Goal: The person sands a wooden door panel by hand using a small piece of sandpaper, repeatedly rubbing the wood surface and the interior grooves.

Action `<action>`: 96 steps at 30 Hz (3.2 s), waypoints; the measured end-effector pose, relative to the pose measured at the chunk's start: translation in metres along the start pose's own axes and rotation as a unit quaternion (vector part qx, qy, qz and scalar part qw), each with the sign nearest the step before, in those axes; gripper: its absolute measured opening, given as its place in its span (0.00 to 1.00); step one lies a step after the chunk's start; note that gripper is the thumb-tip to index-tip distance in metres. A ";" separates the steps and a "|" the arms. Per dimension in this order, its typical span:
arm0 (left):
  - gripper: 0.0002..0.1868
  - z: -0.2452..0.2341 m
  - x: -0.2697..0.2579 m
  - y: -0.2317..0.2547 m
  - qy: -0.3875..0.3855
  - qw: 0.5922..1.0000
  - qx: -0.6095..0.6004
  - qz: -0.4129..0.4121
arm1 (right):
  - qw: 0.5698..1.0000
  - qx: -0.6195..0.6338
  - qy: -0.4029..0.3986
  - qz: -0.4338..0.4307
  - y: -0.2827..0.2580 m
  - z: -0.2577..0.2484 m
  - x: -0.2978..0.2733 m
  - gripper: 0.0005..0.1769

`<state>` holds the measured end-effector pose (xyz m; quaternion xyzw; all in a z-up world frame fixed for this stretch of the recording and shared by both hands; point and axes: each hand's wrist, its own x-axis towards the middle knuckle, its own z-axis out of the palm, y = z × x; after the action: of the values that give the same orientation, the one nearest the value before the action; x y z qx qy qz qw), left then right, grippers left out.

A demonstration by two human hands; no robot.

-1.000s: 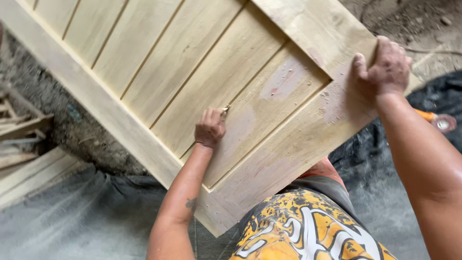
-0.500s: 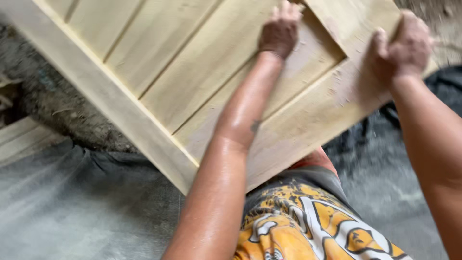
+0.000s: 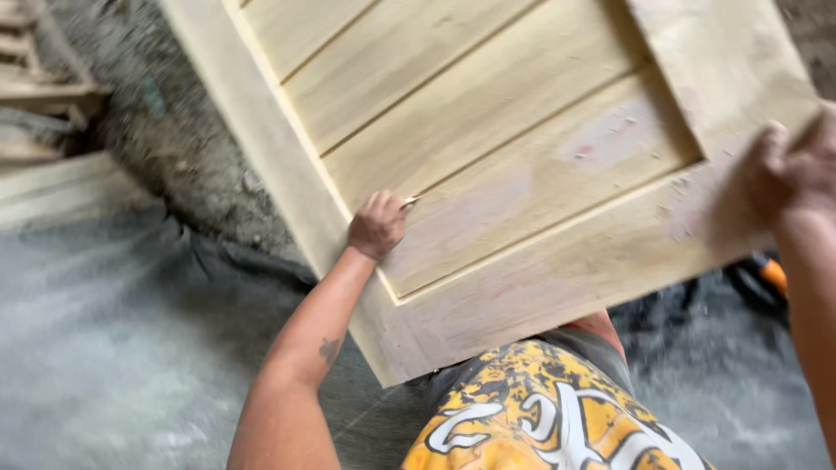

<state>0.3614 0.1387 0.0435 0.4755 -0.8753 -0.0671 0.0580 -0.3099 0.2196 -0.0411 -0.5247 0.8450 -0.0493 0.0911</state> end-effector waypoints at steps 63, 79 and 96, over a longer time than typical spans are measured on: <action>0.05 0.090 0.286 0.217 0.057 0.994 -0.066 0.058 | 0.995 0.058 0.086 -0.009 -0.024 -0.013 0.004 0.39; 0.06 -0.011 0.017 0.027 0.086 0.996 0.002 0.013 | 0.997 0.050 0.051 0.003 -0.032 -0.023 0.004 0.31; 0.03 0.088 0.297 0.231 0.060 0.994 -0.038 0.082 | 0.996 0.082 0.031 0.000 -0.012 -0.007 0.000 0.33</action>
<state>-0.0044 0.0192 0.0082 0.4023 -0.9033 -0.0664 0.1337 -0.3013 0.2141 -0.0318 -0.5135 0.8406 -0.1344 0.1077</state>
